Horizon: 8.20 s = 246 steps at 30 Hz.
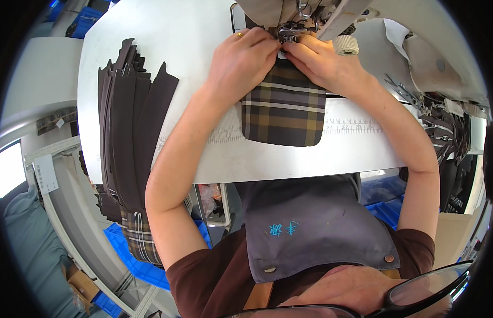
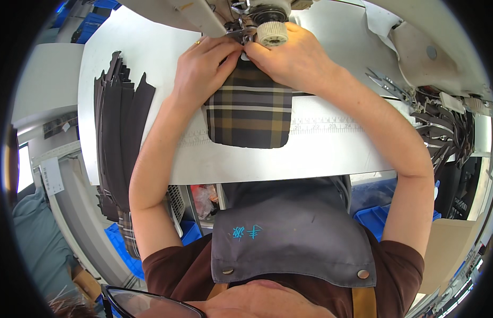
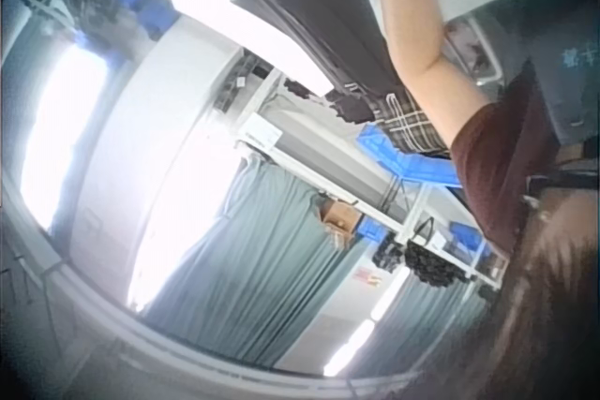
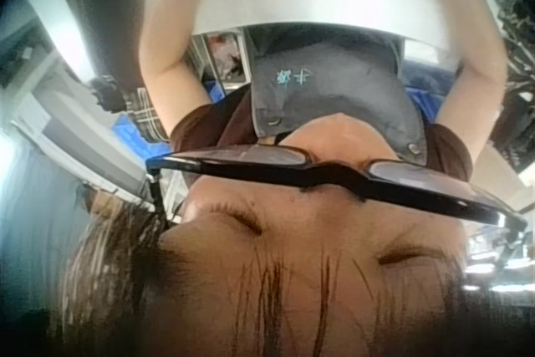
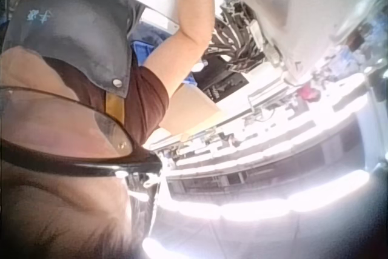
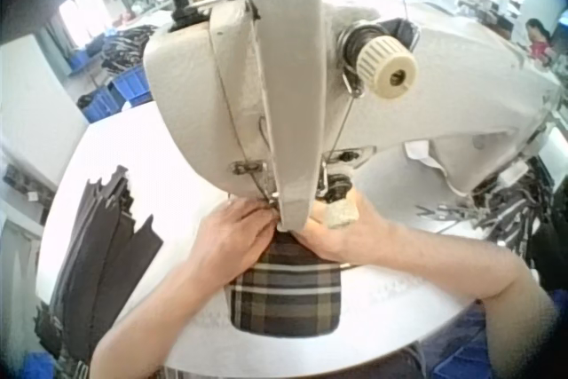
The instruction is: The person operates an industrial sewing machine to attach zippers to plaid fabric pieces. They align the zipper tape with the fabric edge, guide the material under the presser foot, and sew along the zipper teeth. After completing a seam, they cut the thread and move the finished piece to a blue bin before picking up the next item.
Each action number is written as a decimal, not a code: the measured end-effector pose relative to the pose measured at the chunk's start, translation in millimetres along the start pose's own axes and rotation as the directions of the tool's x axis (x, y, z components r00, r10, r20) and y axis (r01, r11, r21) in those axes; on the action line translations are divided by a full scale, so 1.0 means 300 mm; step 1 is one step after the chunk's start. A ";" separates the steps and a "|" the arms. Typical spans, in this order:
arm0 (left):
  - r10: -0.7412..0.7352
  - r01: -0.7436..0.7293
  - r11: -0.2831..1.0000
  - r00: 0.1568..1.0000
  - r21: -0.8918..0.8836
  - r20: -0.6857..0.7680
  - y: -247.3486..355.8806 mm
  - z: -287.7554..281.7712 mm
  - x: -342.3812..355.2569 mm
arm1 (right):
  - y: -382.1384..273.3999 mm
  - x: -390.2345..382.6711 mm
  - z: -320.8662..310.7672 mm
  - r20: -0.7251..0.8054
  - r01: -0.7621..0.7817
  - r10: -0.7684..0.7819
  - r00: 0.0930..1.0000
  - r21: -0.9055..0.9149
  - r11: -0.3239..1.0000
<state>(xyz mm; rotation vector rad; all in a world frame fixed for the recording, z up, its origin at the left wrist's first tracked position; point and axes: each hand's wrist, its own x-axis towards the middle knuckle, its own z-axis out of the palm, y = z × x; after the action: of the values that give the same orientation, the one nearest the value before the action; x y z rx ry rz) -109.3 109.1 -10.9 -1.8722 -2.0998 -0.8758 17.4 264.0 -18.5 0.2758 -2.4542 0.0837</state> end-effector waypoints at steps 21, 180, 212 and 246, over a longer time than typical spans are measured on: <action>-0.260 0.335 0.769 0.942 -0.544 0.213 -0.056 -0.023 0.040 | -0.209 -0.053 -0.092 0.081 0.088 -0.098 0.992 0.121 0.989; -0.672 0.685 0.726 0.725 0.062 -0.150 -0.465 0.249 0.320 | -0.153 -0.113 -0.154 0.202 -0.072 0.025 0.979 0.229 0.971; -0.426 0.935 -0.040 0.304 -0.353 0.853 0.580 -0.439 -0.718 | -0.014 -0.107 -0.079 0.170 -0.165 0.168 0.971 -0.033 0.986; -0.092 0.112 0.990 0.976 -0.090 0.196 0.168 -0.140 -0.218 | -0.115 -0.022 -0.135 0.263 0.230 -0.277 0.924 0.198 0.953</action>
<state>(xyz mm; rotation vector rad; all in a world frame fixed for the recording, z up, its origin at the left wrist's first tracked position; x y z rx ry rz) -59.4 32.7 4.4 -1.9862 -2.3242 -0.8692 54.6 236.6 8.7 0.7241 -2.6782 0.1419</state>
